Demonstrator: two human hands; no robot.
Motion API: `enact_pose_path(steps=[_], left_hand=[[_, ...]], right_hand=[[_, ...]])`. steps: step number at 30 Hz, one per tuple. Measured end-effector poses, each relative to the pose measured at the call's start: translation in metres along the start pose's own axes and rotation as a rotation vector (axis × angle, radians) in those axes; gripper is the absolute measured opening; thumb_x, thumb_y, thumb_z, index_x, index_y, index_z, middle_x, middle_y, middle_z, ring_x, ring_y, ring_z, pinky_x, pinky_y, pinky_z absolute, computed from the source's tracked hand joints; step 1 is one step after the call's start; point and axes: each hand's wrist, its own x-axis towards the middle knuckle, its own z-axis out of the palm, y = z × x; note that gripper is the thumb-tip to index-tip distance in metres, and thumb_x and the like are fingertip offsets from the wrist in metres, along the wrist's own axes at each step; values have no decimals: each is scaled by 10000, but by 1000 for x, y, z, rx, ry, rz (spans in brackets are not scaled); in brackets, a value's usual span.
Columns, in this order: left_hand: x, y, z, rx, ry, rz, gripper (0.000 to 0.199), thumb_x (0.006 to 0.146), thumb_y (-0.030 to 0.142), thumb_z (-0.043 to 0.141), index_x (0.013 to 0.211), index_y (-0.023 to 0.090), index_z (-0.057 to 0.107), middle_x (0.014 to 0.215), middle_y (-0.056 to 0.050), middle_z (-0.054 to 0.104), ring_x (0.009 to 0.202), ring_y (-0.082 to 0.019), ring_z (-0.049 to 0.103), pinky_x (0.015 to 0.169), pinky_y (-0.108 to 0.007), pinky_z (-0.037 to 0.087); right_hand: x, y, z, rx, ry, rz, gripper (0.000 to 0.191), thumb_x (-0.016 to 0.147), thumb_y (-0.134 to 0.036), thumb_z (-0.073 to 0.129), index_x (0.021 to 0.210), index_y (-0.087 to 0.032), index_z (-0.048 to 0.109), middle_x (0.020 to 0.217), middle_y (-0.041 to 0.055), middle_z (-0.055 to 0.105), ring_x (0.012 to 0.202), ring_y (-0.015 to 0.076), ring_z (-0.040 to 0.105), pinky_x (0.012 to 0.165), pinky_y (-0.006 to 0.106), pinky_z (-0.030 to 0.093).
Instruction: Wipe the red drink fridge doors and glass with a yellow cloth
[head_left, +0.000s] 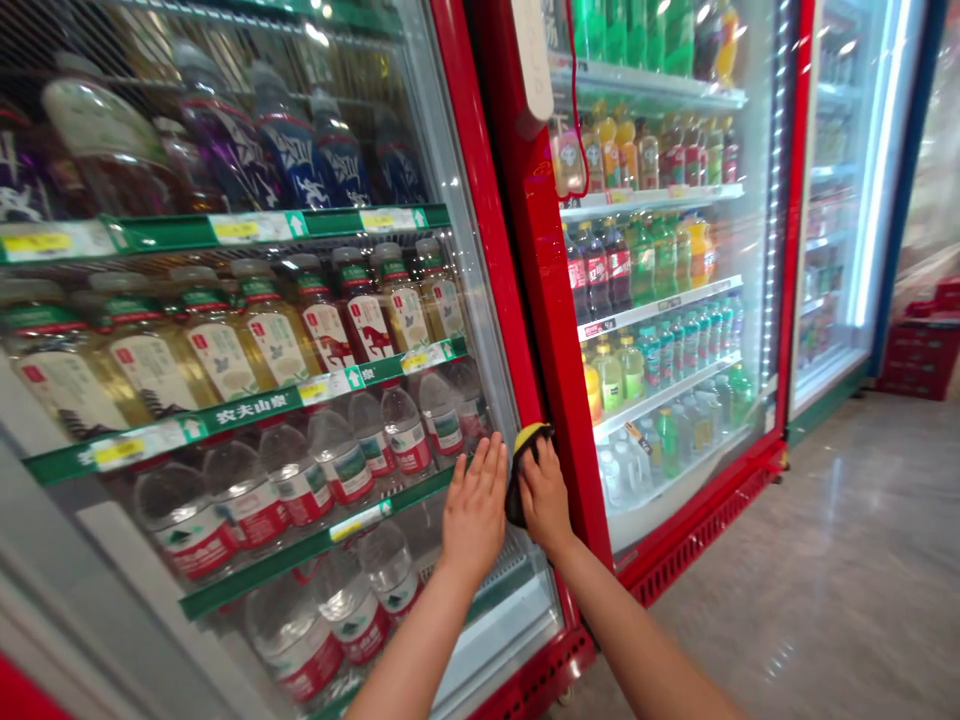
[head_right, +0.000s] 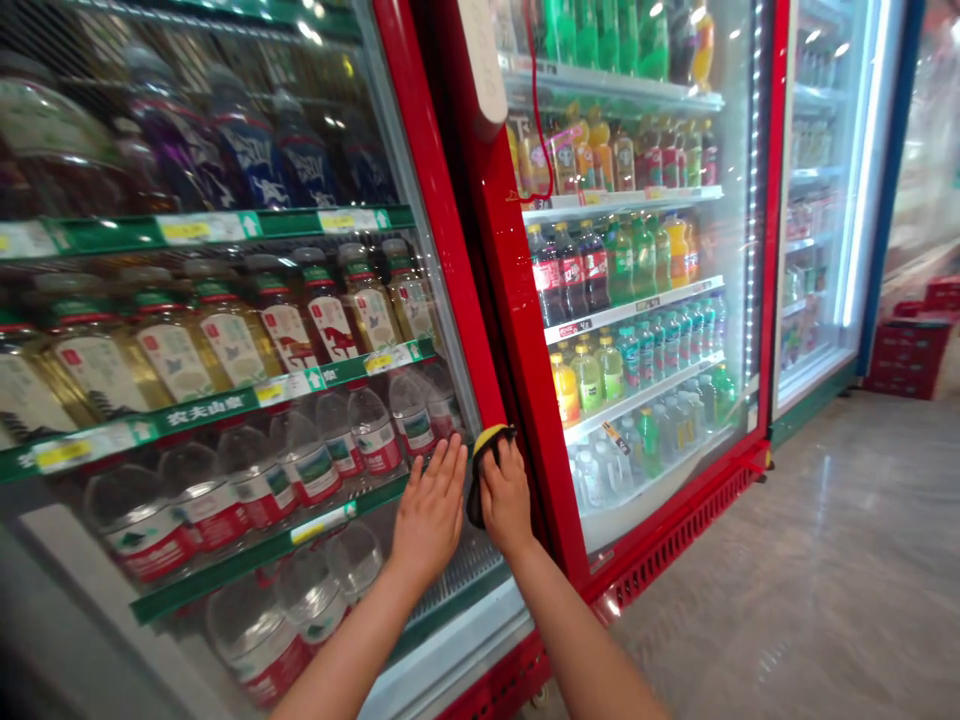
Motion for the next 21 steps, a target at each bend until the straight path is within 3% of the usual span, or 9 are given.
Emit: enact_pose_path(steps=[3, 8, 11, 13, 18, 21], left_hand=[[-5, 1, 3, 4, -5, 12, 843, 883, 48, 422, 1621, 142, 26, 1661, -84, 258, 1551, -221, 231, 1269, -459, 256], [4, -4, -6, -3, 7, -9, 856, 887, 46, 421, 1614, 136, -20, 1661, -90, 252, 1555, -217, 213, 1272, -464, 247], [7, -6, -8, 3, 31, -28, 841, 896, 57, 423, 1616, 123, -7, 1662, -102, 244, 1559, -226, 196, 1278, -467, 229], [4, -6, -6, 3, 39, -29, 843, 893, 57, 425, 1618, 125, 1, 1661, -100, 246, 1559, -228, 195, 1282, -470, 217], [-14, -2, 3, -10, 27, -31, 843, 890, 48, 408, 1619, 137, -5, 1660, -95, 252, 1554, -225, 209, 1282, -466, 218], [-22, -2, 3, -34, 20, -31, 832, 903, 55, 402, 1619, 144, -10, 1657, -97, 260, 1549, -225, 226, 1274, -461, 245]], right_hand=[[-5, 1, 2, 5, 8, 10, 466, 1009, -194, 377, 1446, -205, 539, 1613, 158, 383, 1543, 292, 265, 1195, 576, 363], [89, -21, -10, 57, 64, -27, 469, 1013, -233, 368, 1438, -137, 540, 1623, 178, 357, 1553, 270, 239, 1232, 498, 319], [107, -27, -12, 64, 80, -20, 486, 1012, -237, 359, 1464, -147, 515, 1615, 169, 374, 1537, 257, 285, 1228, 481, 333], [81, -22, -8, 54, 78, 13, 490, 1011, -234, 359, 1477, -185, 502, 1610, 151, 390, 1530, 257, 301, 1220, 499, 346], [-29, 2, 6, 26, 22, 134, 504, 1015, -223, 362, 1510, -212, 459, 1611, 149, 391, 1531, 277, 299, 1196, 554, 375], [-34, 4, 7, 14, -2, 123, 484, 1019, -231, 356, 1481, -202, 498, 1616, 157, 380, 1542, 288, 267, 1204, 582, 347]])
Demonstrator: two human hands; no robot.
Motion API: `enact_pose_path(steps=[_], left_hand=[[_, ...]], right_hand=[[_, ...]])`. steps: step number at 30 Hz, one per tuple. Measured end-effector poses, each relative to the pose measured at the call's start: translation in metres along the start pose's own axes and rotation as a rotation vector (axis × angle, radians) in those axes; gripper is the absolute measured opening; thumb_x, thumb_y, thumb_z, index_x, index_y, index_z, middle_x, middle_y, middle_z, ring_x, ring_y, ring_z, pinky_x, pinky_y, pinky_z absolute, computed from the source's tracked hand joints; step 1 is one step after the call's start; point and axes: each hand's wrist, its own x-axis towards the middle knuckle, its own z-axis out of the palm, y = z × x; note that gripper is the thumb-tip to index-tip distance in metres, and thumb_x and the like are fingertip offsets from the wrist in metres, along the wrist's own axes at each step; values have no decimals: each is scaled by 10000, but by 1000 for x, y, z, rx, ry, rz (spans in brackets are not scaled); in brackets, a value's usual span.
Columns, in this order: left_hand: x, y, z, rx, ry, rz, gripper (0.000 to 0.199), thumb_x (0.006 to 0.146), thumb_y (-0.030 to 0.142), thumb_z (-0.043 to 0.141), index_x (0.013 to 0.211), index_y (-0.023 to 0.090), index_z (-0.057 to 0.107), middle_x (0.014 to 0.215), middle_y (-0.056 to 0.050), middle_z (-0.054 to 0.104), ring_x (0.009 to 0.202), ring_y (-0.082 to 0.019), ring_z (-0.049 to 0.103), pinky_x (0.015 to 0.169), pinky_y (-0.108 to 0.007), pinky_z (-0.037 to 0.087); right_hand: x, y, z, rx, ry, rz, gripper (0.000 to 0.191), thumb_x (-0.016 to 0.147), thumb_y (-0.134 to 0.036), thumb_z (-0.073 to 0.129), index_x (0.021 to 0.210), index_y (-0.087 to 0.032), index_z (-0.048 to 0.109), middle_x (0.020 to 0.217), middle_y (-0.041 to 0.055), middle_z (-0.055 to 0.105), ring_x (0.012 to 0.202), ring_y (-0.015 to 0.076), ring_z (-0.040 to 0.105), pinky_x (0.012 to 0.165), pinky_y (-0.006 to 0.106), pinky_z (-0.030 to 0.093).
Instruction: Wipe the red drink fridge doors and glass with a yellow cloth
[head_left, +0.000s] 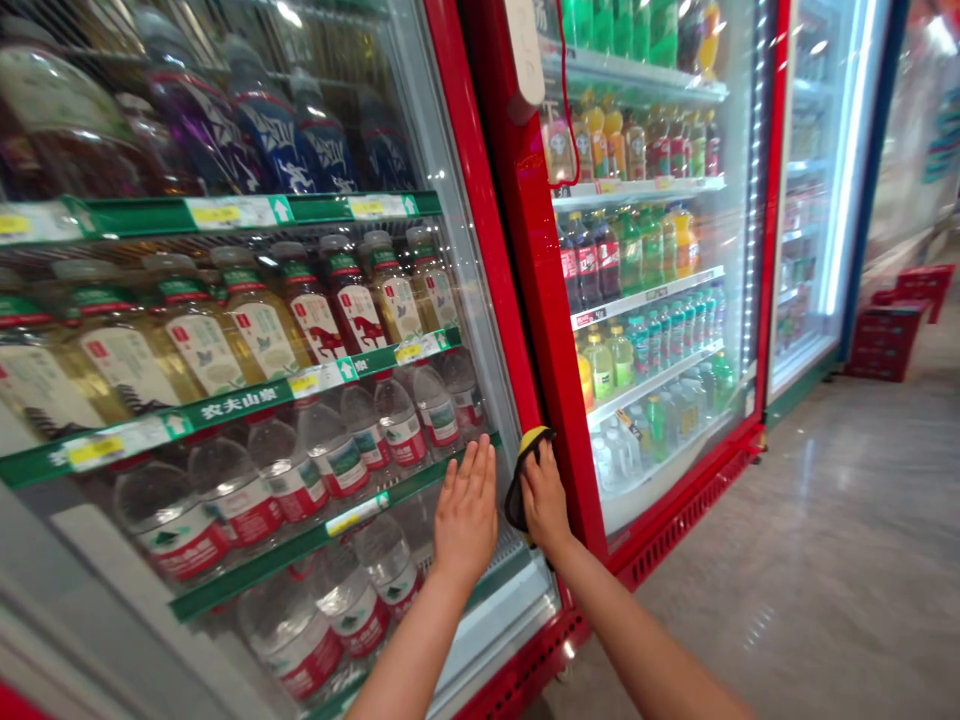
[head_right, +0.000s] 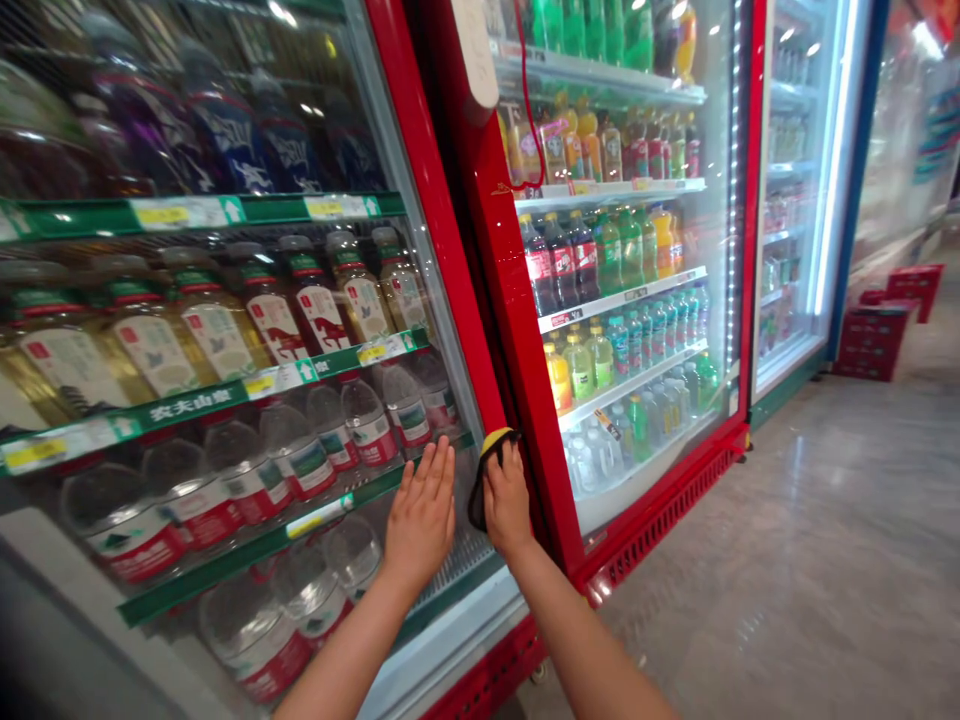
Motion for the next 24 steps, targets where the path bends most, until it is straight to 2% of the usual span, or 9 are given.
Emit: enact_pose_path(steps=[6, 8, 10, 15, 17, 18, 19, 21, 24], left_hand=[[-4, -6, -8, -40, 12, 4, 843, 897, 40, 407, 1622, 151, -7, 1663, -96, 251, 1550, -221, 218, 1247, -432, 315], [-5, -8, -9, -48, 12, 11, 853, 891, 37, 418, 1621, 139, -13, 1666, -101, 243, 1553, -226, 207, 1243, -430, 323], [-6, -9, -7, -57, 12, 19, 867, 882, 31, 426, 1618, 131, -22, 1667, -105, 238, 1554, -235, 202, 1239, -441, 330], [-7, -12, 2, -94, 43, 50, 864, 881, 16, 402, 1617, 143, -34, 1666, -112, 240, 1552, -231, 211, 1235, -456, 333], [-8, -13, 5, -103, 55, 60, 848, 895, 23, 392, 1617, 147, -34, 1665, -115, 237, 1550, -230, 218, 1234, -457, 337], [-9, -13, 5, -106, 56, 63, 841, 900, 25, 389, 1617, 150, -31, 1665, -115, 236, 1549, -231, 222, 1233, -458, 339], [-10, -14, 5, -109, 55, 66, 836, 903, 27, 389, 1619, 155, -25, 1665, -114, 237, 1547, -233, 226, 1234, -462, 340], [-11, -14, 3, -111, 46, 69, 828, 909, 27, 389, 1622, 165, -7, 1663, -110, 246, 1545, -235, 232, 1235, -471, 339], [-11, -12, 1, -113, 38, 48, 813, 925, 31, 389, 1625, 179, 3, 1657, -100, 279, 1549, -241, 218, 1233, -490, 342]], right_hand=[[110, -42, -11, -15, 86, -52, 510, 1001, -237, 353, 1491, -187, 485, 1634, 144, 348, 1547, 275, 252, 1218, 537, 326], [120, -47, -12, -19, 111, -38, 520, 999, -243, 344, 1496, -169, 475, 1621, 154, 367, 1535, 263, 283, 1220, 508, 330], [100, -40, -9, -29, 123, 9, 522, 1004, -258, 337, 1499, -163, 470, 1602, 162, 396, 1520, 256, 317, 1218, 498, 334], [-20, 3, 23, -31, 151, 225, 528, 1026, -333, 323, 1502, -155, 466, 1589, 190, 406, 1513, 277, 333, 1187, 545, 367], [-55, 13, 38, 6, 176, 282, 541, 1031, -379, 323, 1499, -150, 470, 1605, 199, 376, 1529, 295, 294, 1194, 582, 339], [-62, 13, 44, 27, 190, 310, 554, 1034, -403, 317, 1504, -147, 463, 1614, 201, 359, 1540, 302, 264, 1201, 603, 313], [-63, 10, 48, 50, 202, 335, 570, 1037, -428, 309, 1512, -146, 451, 1623, 201, 341, 1551, 306, 230, 1207, 622, 282], [-42, -4, 48, 90, 214, 366, 599, 1043, -468, 285, 1532, -151, 422, 1640, 195, 309, 1567, 307, 171, 1217, 646, 224], [19, -34, 34, 144, 189, 323, 608, 1055, -484, 229, 1559, -180, 381, 1664, 167, 268, 1579, 287, 119, 1229, 631, 187]])
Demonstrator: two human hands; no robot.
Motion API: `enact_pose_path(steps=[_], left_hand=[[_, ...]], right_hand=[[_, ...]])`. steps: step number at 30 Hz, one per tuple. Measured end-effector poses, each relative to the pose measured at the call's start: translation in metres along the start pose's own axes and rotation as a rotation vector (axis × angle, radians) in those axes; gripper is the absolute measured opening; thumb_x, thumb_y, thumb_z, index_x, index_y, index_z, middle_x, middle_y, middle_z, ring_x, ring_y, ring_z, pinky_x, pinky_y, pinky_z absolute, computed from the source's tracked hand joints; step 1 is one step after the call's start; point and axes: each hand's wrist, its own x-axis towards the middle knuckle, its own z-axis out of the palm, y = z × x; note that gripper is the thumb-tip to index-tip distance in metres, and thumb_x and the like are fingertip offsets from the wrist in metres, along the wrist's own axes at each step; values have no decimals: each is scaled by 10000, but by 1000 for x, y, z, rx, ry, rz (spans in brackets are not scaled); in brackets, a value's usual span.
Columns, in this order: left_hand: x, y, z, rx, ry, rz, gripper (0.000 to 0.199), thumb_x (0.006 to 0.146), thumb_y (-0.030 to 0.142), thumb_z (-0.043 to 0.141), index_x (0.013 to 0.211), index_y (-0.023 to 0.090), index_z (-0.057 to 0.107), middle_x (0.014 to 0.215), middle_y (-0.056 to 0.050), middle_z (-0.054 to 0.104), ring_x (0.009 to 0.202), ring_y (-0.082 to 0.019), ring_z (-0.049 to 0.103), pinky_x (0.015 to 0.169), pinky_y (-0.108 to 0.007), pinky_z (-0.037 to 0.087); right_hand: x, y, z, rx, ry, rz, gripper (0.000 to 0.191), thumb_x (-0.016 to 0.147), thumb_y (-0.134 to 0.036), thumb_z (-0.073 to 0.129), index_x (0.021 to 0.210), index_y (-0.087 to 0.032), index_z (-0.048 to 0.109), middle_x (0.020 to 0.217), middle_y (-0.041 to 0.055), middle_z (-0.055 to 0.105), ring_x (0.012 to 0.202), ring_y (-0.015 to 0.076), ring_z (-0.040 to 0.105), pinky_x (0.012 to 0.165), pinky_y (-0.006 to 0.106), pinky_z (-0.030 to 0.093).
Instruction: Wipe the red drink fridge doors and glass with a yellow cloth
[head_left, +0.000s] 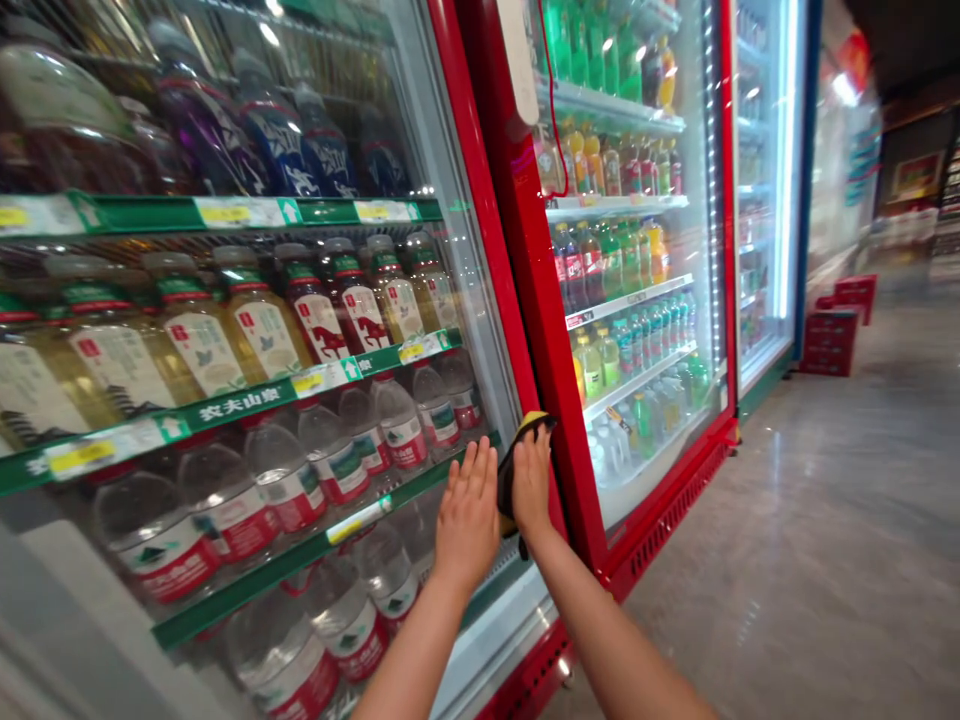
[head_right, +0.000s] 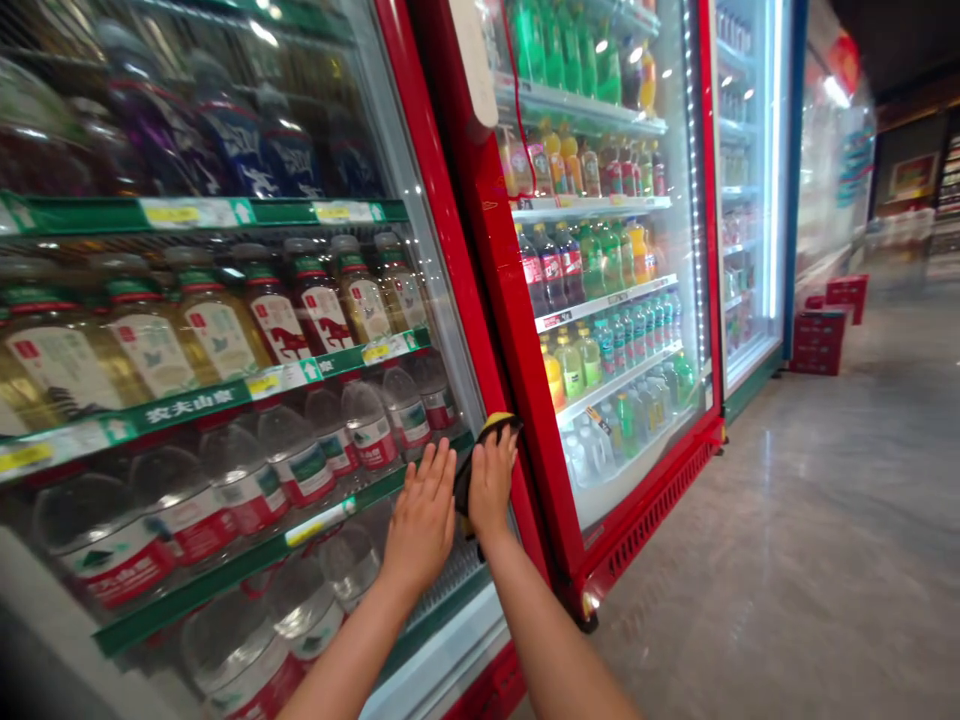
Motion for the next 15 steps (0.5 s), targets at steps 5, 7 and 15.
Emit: enact_pose_path(steps=[5, 7, 15], left_hand=[[-1, 11, 5, -50, 51, -76, 767, 985, 88, 372, 1624, 222, -30, 1656, -95, 299, 1555, -250, 190, 1227, -529, 337], [-4, 18, 12, -87, 47, -79, 751, 997, 102, 363, 1624, 230, -29, 1662, -98, 284, 1559, -244, 176, 1230, -530, 329], [-14, 51, 49, -153, -57, -49, 717, 1016, 107, 291, 1617, 233, -80, 1690, -110, 154, 1564, -222, 91, 1228, -489, 338]], right_hand=[[40, -32, -6, 32, -54, -135, 585, 1068, -455, 151, 1572, -244, 359, 1677, 97, 261, 1583, 236, 103, 1245, 585, 189], [22, -14, -10, 35, -56, -114, 585, 1069, -460, 142, 1565, -255, 373, 1679, 85, 259, 1584, 229, 98, 1249, 592, 173], [-23, 14, -32, 419, -233, 208, 719, 1040, -525, -41, 1613, -186, 232, 1680, 60, 244, 1580, 160, 65, 1265, 463, 232]])
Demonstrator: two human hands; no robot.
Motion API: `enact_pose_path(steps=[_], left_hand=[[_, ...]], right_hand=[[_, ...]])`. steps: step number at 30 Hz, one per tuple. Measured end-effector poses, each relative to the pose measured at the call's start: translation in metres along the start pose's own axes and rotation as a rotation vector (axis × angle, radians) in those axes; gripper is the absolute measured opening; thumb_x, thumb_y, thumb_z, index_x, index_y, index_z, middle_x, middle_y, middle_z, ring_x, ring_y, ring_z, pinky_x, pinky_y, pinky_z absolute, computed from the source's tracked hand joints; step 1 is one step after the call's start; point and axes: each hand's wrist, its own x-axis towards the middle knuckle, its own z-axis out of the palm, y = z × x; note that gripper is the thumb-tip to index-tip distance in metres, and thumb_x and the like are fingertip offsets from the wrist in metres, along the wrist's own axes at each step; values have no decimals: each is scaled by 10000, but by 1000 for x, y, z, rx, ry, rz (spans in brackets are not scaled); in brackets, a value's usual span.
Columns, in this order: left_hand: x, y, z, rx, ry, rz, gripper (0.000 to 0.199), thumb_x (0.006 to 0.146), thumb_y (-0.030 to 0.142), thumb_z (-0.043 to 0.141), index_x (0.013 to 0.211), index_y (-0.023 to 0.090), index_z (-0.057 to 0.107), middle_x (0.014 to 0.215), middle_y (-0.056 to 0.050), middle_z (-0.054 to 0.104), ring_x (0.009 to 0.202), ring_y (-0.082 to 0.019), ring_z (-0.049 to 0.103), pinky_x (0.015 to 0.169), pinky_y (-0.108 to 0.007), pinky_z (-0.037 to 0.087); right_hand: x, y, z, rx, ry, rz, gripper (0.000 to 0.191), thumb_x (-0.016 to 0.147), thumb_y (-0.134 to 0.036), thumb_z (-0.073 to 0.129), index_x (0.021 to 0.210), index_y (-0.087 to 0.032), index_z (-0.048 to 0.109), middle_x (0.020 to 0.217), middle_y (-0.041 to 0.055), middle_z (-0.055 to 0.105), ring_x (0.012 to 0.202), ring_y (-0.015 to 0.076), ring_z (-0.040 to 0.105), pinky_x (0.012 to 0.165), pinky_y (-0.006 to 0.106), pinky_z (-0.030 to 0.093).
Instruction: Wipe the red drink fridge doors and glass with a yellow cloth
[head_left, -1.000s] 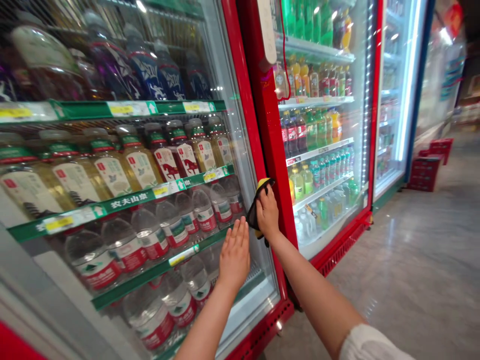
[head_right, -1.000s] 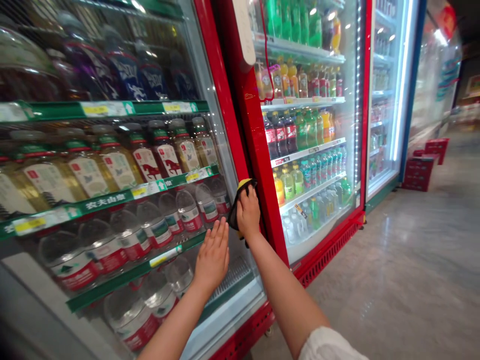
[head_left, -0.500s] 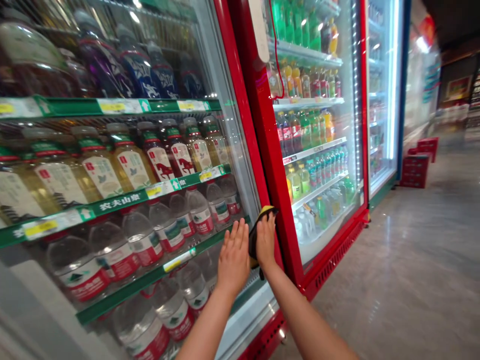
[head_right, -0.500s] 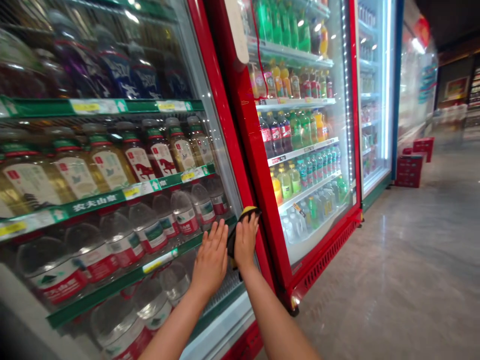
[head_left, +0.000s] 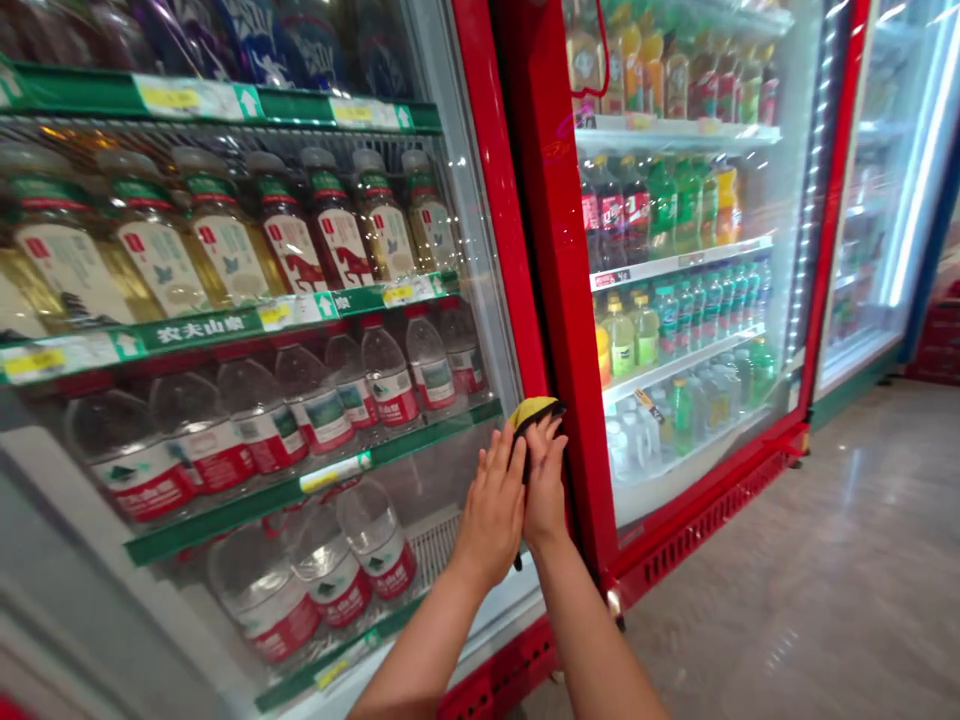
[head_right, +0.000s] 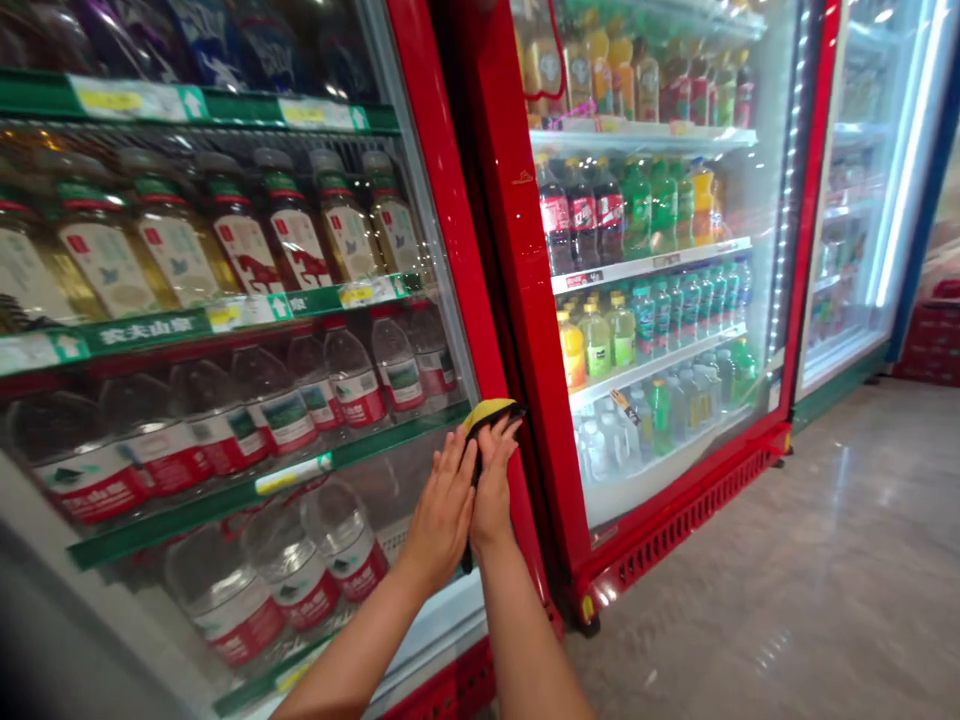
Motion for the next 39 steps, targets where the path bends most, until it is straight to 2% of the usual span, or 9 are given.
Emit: enact_pose_path(steps=[3, 6, 10, 15, 20, 23, 27, 33, 39], left_hand=[[9, 3, 14, 150, 72, -36, 767, 1000, 147, 393, 1616, 163, -63, 1687, -128, 109, 1565, -235, 6, 1243, -487, 308], [18, 3, 27, 338, 187, 56, 830, 939, 200, 561, 1626, 168, 96, 1686, -100, 66, 1565, -252, -22, 1294, -502, 139], [20, 11, 39, 524, 258, 208, 649, 910, 105, 524, 1540, 220, 413, 1683, 2, 115, 1572, -195, 15, 1304, -440, -28], [49, 15, 32, 562, 259, 119, 564, 952, 219, 525, 1491, 72, 457, 1635, -130, 279, 1567, -226, 50, 1301, -476, -11], [81, -1, 0, 578, 318, 103, 582, 966, 122, 465, 1535, 50, 367, 1612, -112, 343, 1563, -172, 16, 1306, -434, -9], [61, -3, -3, 567, 322, 21, 609, 941, 61, 460, 1544, 108, 384, 1625, -110, 316, 1564, -205, 61, 1308, -454, 48], [27, 6, 17, 524, 241, 129, 557, 946, 121, 489, 1496, 212, 485, 1605, -26, 374, 1570, -198, 62, 1300, -505, -36], [53, -8, 8, 484, 249, 294, 475, 972, 181, 504, 1446, 177, 538, 1537, -50, 502, 1551, -194, 202, 1308, -460, -13], [30, -11, 3, 463, 314, 117, 458, 934, 77, 538, 1372, 194, 603, 1518, -83, 532, 1551, -245, 197, 1283, -472, 203]], right_hand=[[12, -30, -15, 226, -79, 105, 854, 1009, -626, -29, 1501, -158, 489, 1625, 58, 372, 1567, 185, 176, 1245, 415, 290], [25, -48, -40, 492, -73, 198, 761, 963, -746, 273, 1218, -204, 744, 1414, 70, 634, 1453, 237, 447, 1207, 405, 351], [37, -44, -70, 610, 12, 291, 600, 841, -752, 564, 902, -202, 797, 1045, 86, 796, 1154, 271, 691, 1085, 422, 474], [39, -33, -75, 475, -88, 181, 515, 855, -698, 602, 995, -222, 741, 1199, 75, 743, 1223, 246, 643, 1112, 426, 451], [33, -42, -69, 523, -128, 52, 476, 924, -624, 561, 1164, -227, 667, 1379, 112, 653, 1292, 237, 601, 1136, 468, 427], [33, -46, -70, 504, 7, 96, 463, 899, -608, 590, 1073, -191, 687, 1119, 118, 759, 1072, 245, 712, 1011, 464, 518], [35, -45, -74, 386, 166, 97, 437, 888, -585, 578, 945, -172, 707, 972, 104, 771, 941, 233, 724, 890, 411, 549], [30, -47, -73, 287, 217, 51, 422, 905, -559, 549, 921, -171, 714, 960, 95, 763, 911, 221, 707, 828, 371, 537], [31, -57, -76, 257, 297, 23, 398, 926, -520, 521, 888, -169, 706, 921, 90, 762, 861, 211, 707, 783, 353, 529]])
